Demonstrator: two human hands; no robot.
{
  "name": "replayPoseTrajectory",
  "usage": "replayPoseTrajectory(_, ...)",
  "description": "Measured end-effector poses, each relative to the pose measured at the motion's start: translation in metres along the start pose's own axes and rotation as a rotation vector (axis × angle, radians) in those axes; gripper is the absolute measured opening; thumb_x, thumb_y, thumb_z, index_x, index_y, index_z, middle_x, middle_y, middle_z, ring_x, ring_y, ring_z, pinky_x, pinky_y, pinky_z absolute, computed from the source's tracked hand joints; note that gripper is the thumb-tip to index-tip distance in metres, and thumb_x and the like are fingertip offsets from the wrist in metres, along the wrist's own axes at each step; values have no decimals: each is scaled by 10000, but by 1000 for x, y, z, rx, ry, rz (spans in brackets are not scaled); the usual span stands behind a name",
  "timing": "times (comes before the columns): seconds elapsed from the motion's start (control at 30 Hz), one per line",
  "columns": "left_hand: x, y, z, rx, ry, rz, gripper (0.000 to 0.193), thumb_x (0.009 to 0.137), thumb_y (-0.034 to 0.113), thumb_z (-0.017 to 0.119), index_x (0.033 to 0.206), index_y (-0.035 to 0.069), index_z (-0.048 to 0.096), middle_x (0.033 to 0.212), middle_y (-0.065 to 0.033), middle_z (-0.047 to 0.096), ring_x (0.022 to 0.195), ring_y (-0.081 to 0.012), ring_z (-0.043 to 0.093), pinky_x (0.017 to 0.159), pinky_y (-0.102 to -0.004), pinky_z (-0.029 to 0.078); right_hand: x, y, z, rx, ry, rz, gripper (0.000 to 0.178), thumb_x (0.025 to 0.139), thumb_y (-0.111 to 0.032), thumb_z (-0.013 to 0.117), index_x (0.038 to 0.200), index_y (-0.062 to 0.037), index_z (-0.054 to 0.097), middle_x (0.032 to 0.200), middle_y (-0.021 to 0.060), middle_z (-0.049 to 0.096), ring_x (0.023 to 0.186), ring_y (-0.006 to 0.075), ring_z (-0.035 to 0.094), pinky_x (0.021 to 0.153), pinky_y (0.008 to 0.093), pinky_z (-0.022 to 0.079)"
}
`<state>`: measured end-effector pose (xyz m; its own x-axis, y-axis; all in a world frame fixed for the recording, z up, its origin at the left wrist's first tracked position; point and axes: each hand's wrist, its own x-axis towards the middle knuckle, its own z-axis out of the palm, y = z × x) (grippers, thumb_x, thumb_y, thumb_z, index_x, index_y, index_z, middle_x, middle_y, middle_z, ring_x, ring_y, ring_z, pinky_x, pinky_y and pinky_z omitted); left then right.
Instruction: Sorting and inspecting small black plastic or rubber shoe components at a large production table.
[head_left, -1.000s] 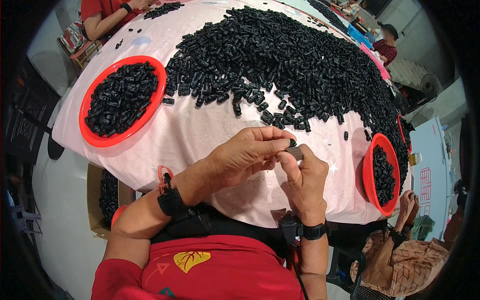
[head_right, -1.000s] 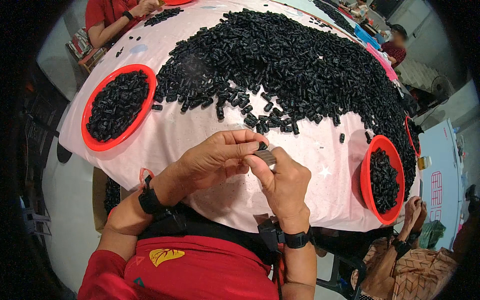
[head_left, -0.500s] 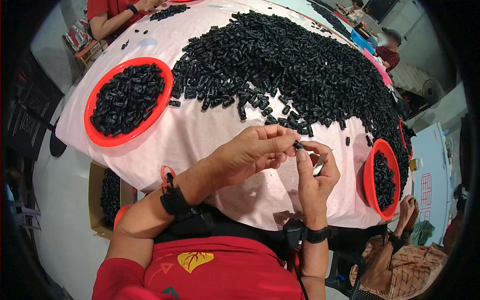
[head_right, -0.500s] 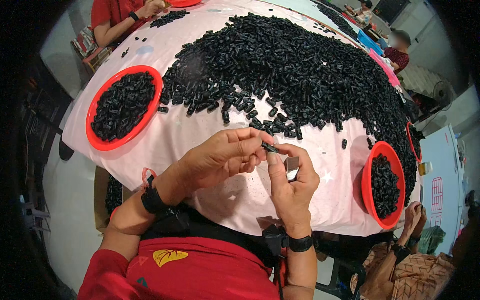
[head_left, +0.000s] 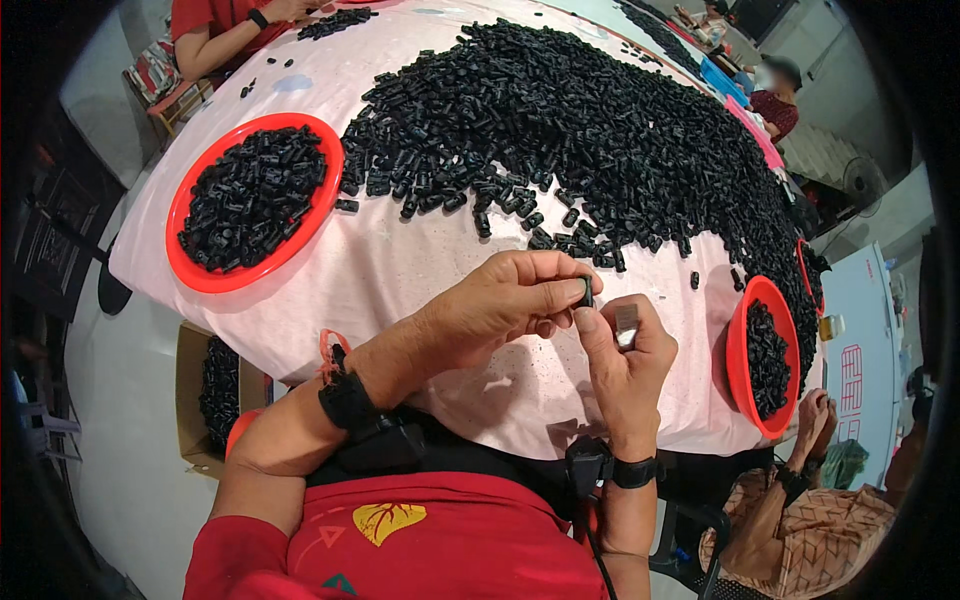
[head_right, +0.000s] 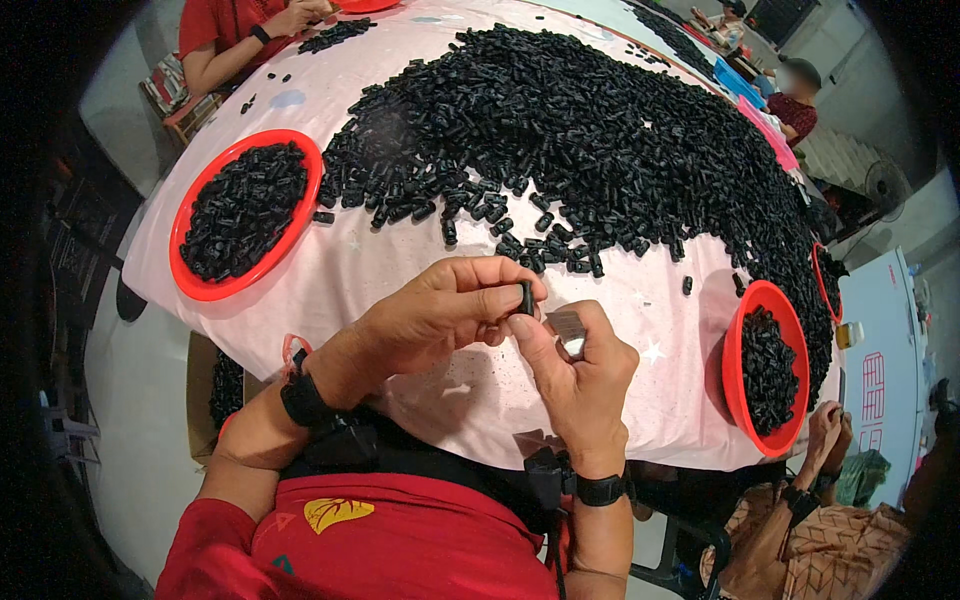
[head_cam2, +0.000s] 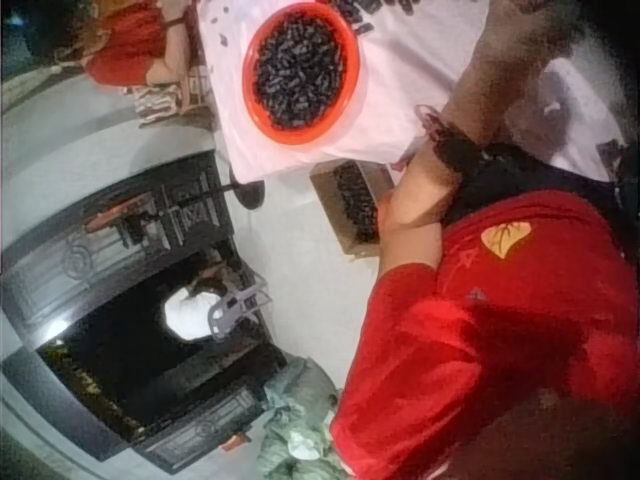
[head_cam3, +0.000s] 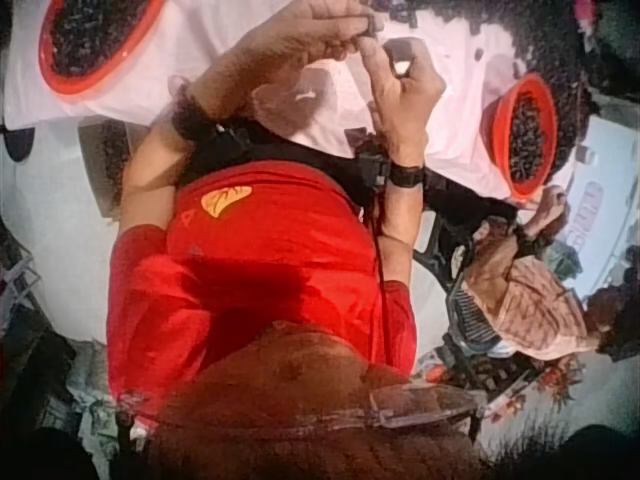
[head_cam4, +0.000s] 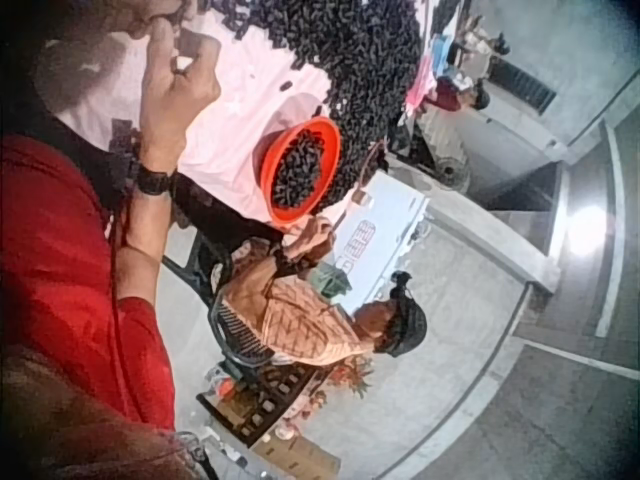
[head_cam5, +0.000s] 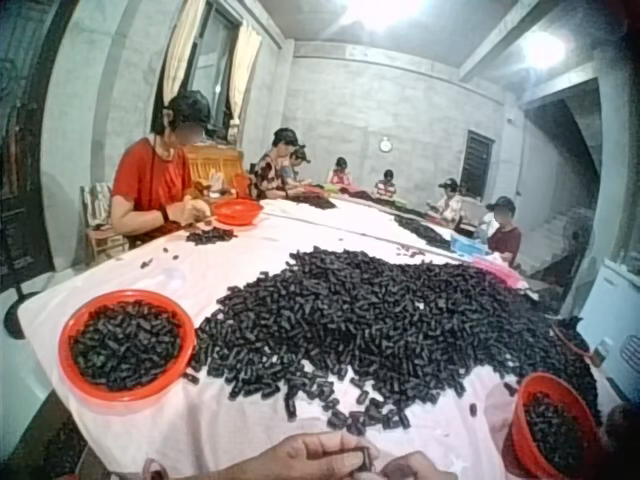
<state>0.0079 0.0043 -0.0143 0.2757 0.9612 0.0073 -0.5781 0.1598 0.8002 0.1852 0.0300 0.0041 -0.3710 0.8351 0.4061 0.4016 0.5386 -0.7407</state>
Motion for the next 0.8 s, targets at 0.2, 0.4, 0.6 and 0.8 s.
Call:
replayPoseTrajectory(0.2, 2, -2, -2, 2, -99, -20, 293, 944, 228, 563, 1180, 54, 576, 973, 26, 616, 799, -22, 532, 708, -190, 434, 1, 4, 3, 20, -59, 25, 296, 815, -274, 737, 830, -13, 598, 631, 71, 624, 560, 106, 592, 500, 256, 457)
replayPoseTrajectory(0.4, 1, -1, -1, 12, -117, -27, 323, 946, 253, 559, 1197, 50, 570, 958, 40, 612, 761, -3, 507, 663, -161, 408, 2, 7, 2, -27, -75, 24, 361, 805, -356, 729, 846, -18, 611, 626, 79, 623, 541, 141, 610, 489, 266, 461)
replayPoseTrajectory(0.6, 2, -2, -2, 24, -111, -33, 320, 949, 254, 556, 1191, 46, 578, 923, 51, 606, 719, 3, 482, 643, -157, 400, 2, 9, 4, -65, -71, -13, 355, 805, -359, 727, 863, -23, 631, 594, 70, 616, 525, 145, 616, 474, 266, 461)
replayPoseTrajectory(0.8, 2, 0, -1, 34, -79, -55, 317, 946, 249, 560, 1188, 45, 581, 907, 53, 602, 719, 2, 483, 643, -155, 401, 1, 12, 5, -111, -53, -41, 346, 799, -356, 732, 850, -28, 636, 595, 83, 621, 521, 166, 625, 471, 276, 464)
